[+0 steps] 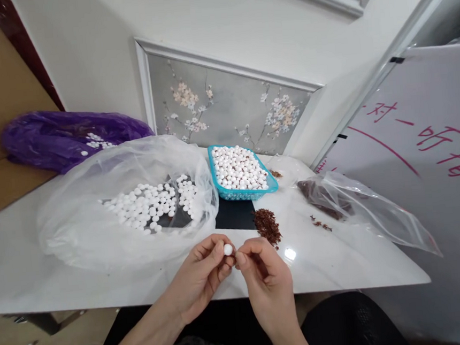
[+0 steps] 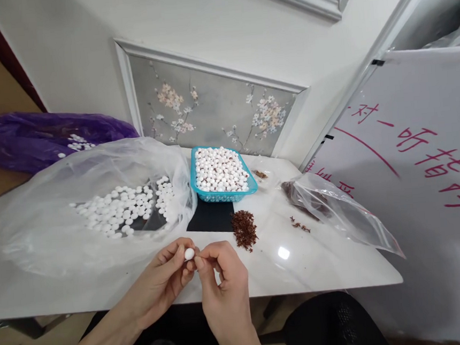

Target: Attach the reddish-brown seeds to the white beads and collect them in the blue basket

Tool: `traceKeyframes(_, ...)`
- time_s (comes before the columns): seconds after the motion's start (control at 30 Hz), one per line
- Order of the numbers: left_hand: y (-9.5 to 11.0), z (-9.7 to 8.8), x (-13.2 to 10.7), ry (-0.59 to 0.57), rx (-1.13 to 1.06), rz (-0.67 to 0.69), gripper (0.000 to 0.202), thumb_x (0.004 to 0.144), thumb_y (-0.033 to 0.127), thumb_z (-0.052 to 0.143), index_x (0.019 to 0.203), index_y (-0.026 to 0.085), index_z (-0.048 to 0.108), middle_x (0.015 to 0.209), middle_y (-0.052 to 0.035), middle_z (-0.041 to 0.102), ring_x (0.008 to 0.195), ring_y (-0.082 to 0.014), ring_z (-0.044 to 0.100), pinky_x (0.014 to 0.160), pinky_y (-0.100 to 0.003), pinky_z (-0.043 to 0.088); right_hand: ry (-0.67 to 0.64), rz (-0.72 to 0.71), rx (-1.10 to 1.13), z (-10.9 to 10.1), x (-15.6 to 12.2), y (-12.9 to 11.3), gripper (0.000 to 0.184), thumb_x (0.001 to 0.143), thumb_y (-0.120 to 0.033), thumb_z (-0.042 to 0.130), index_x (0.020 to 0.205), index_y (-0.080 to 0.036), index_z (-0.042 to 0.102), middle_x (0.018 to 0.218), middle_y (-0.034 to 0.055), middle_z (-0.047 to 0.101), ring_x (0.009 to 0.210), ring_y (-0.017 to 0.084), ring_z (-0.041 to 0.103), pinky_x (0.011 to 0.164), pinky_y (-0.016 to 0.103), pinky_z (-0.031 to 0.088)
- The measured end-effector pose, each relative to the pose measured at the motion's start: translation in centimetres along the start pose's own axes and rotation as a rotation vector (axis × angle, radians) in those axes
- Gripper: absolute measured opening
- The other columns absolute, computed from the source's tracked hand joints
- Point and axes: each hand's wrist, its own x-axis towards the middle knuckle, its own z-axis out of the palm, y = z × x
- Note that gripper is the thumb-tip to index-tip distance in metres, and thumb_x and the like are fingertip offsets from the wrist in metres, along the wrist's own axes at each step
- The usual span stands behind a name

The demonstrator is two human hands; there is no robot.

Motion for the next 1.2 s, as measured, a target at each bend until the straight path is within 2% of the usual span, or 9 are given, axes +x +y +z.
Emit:
traceKeyframes(0.3,0.2,0.4,-0.2,0.005,0.067,0.019,0.015,0.079,0.026,0.067,0.074,0.013,0.062,0.07,0.0027,0.055,0.061,-0.0024,0.051,0.065,-0.013,0.045,-0.014,-0.02,-0.049,0.0,-0.2,0.1,0.013,0.09,-0.019,0.051,0.078,-0.02,0.054,0.076,0.0008,0.055,0.07,0.014,0.053,0.062,0.025,0.042)
traceKeyframes(0.67,-0.1,0.0,-0.2,0.039,0.139,0.048,0.015,0.076,0.028,0.07,0.072,0.014,0.065,0.071,0.002,0.058,0.065,-0.0045,0.051,0.069,-0.016,0.046,-0.001,-0.052,-0.063,0.2,-0.1,0.2,0.013,0.088,-0.016,0.051,0.076,-0.019,0.052,0.073,-0.001,0.053,0.067,0.013,0.051,0.061,0.024,0.041)
traceKeyframes(0.93,-0.3,-0.1,-0.2,0.03,0.243,0.121,0.013,0.072,0.027,0.073,0.072,0.015,0.067,0.065,0.0018,0.059,0.065,-0.0073,0.051,0.067,-0.019,0.043,-0.033,0.051,-0.096,0.2,0.0,0.0,0.014,0.087,-0.02,0.052,0.073,-0.019,0.049,0.069,-0.0021,0.05,0.063,0.012,0.048,0.058,0.023,0.039)
traceKeyframes(1.03,-0.4,-0.2,-0.1,0.018,0.274,0.135,0.012,0.074,0.027,0.072,0.072,0.015,0.068,0.066,0.001,0.061,0.065,-0.0084,0.053,0.066,-0.021,0.043,-0.069,0.155,-0.002,-0.1,0.3,-0.2,0.013,0.087,-0.024,0.054,0.075,-0.02,0.048,0.068,-0.0029,0.049,0.062,0.012,0.048,0.057,0.023,0.04)
traceKeyframes(1.2,-0.4,-0.3,-0.3,-0.035,0.257,0.084,0.012,0.079,0.027,0.067,0.078,0.015,0.066,0.07,0.0003,0.06,0.065,-0.0088,0.054,0.069,-0.023,0.044,-0.217,0.295,0.338,-1.3,0.8,0.0,0.013,0.085,-0.03,0.058,0.089,-0.021,0.05,0.072,-0.004,0.048,0.06,0.01,0.05,0.059,0.023,0.045)
